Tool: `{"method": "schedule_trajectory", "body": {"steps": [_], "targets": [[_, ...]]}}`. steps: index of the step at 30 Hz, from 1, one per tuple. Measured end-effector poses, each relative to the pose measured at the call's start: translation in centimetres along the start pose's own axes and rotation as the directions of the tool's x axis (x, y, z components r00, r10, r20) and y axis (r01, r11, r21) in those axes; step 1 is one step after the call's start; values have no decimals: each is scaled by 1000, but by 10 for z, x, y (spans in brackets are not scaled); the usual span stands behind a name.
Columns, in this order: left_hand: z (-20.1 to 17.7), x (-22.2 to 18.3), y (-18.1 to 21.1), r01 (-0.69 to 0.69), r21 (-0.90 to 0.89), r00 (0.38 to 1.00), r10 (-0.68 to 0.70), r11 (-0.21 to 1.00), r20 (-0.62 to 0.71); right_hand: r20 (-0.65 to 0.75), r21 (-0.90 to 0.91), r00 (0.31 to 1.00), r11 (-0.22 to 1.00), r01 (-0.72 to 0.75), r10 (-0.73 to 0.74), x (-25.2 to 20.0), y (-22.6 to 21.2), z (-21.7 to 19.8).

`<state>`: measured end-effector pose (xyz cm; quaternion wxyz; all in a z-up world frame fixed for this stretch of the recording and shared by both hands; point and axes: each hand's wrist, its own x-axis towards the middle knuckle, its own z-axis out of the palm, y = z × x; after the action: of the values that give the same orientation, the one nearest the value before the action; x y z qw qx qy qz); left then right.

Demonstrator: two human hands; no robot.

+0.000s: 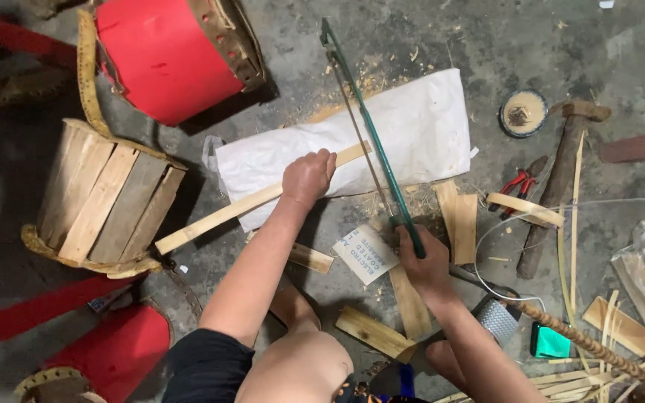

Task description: A person uses a hand saw to cut a thin strip of wood or bamboo while working on the floor.

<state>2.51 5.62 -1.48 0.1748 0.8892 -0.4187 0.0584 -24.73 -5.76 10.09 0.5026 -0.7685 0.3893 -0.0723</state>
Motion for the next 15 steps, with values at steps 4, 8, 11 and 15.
{"method": "schedule_trajectory", "body": {"steps": [4,8,11,15], "targets": [[-15,9,2,42,-38,986,-35,998,163,-53,-30,998,999,-16,15,3,24,7],[-59,32,4,107,52,841,-118,993,528,-46,-87,999,996,-22,18,5,15,7],[-76,38,-3,-56,132,830,-28,990,557,-7,-55,999,997,-53,53,9,17,11],[-123,49,20,-291,180,786,128,940,604,-29,-54,998,997,-54,53,10,26,24]]}}
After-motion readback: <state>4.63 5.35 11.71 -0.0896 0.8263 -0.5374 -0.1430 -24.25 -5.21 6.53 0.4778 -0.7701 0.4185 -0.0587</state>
